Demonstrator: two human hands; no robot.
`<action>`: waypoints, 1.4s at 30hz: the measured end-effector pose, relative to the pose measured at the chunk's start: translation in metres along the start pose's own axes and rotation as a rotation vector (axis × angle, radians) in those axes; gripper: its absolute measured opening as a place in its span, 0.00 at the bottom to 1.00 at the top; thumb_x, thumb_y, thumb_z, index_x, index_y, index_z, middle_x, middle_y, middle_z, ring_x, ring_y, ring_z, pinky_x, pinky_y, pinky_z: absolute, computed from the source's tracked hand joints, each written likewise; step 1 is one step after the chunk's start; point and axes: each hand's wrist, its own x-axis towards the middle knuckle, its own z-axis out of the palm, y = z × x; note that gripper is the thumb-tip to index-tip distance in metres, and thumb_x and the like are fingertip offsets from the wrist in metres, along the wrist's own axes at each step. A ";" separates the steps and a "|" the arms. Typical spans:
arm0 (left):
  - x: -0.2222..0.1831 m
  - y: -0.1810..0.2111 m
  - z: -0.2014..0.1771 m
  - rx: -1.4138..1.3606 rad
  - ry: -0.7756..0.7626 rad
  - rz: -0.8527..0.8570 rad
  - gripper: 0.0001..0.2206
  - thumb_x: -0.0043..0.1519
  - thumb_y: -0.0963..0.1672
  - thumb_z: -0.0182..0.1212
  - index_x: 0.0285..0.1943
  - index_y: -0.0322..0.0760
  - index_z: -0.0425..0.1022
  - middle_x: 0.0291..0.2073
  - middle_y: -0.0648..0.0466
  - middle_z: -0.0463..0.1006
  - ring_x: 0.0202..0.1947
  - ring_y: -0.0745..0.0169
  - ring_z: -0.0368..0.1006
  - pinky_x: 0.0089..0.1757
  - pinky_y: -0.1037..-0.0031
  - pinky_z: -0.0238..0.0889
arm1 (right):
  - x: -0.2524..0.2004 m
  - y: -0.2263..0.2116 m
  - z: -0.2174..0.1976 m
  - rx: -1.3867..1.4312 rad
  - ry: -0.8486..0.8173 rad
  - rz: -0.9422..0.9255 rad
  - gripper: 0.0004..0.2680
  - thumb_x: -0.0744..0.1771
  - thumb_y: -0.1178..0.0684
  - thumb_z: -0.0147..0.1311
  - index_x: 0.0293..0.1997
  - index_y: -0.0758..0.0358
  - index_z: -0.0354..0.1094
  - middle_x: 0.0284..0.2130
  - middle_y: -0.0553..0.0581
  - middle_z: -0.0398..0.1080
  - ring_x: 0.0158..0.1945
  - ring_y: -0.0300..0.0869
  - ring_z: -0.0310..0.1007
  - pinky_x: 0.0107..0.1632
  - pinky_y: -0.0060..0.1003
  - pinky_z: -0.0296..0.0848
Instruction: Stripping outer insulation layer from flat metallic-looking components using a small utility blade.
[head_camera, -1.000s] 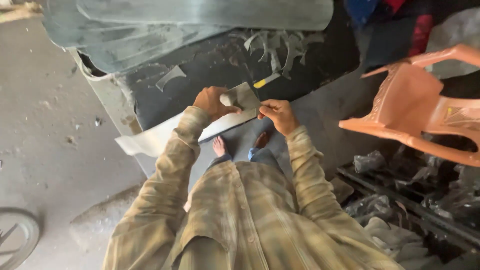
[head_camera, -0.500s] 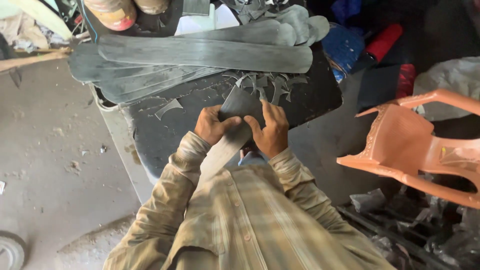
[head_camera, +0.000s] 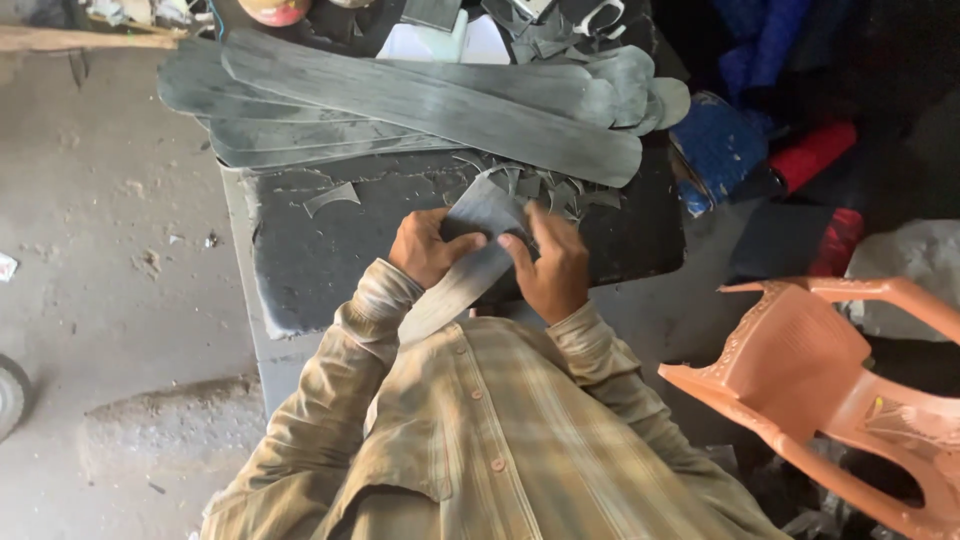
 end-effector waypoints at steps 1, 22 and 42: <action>-0.001 0.007 0.002 0.037 0.012 -0.080 0.16 0.54 0.49 0.72 0.38 0.29 0.82 0.22 0.47 0.81 0.22 0.64 0.75 0.31 0.68 0.69 | 0.007 -0.011 -0.013 -0.044 0.073 -0.147 0.16 0.68 0.48 0.61 0.52 0.76 0.68 0.43 0.70 0.74 0.47 0.60 0.74 0.50 0.49 0.72; 0.000 0.010 -0.002 0.063 -0.049 -0.144 0.16 0.52 0.48 0.71 0.43 0.33 0.83 0.27 0.45 0.84 0.28 0.57 0.82 0.35 0.67 0.73 | 0.034 0.026 -0.002 0.263 -0.219 -0.258 0.13 0.69 0.52 0.58 0.49 0.77 0.71 0.36 0.69 0.73 0.37 0.59 0.76 0.39 0.44 0.73; 0.013 0.028 -0.017 0.152 0.208 -0.043 0.14 0.57 0.50 0.69 0.41 0.36 0.83 0.22 0.47 0.80 0.22 0.52 0.78 0.29 0.66 0.70 | 0.031 -0.012 0.018 0.145 0.035 -0.052 0.13 0.68 0.53 0.60 0.54 0.74 0.70 0.39 0.68 0.76 0.41 0.56 0.78 0.43 0.46 0.75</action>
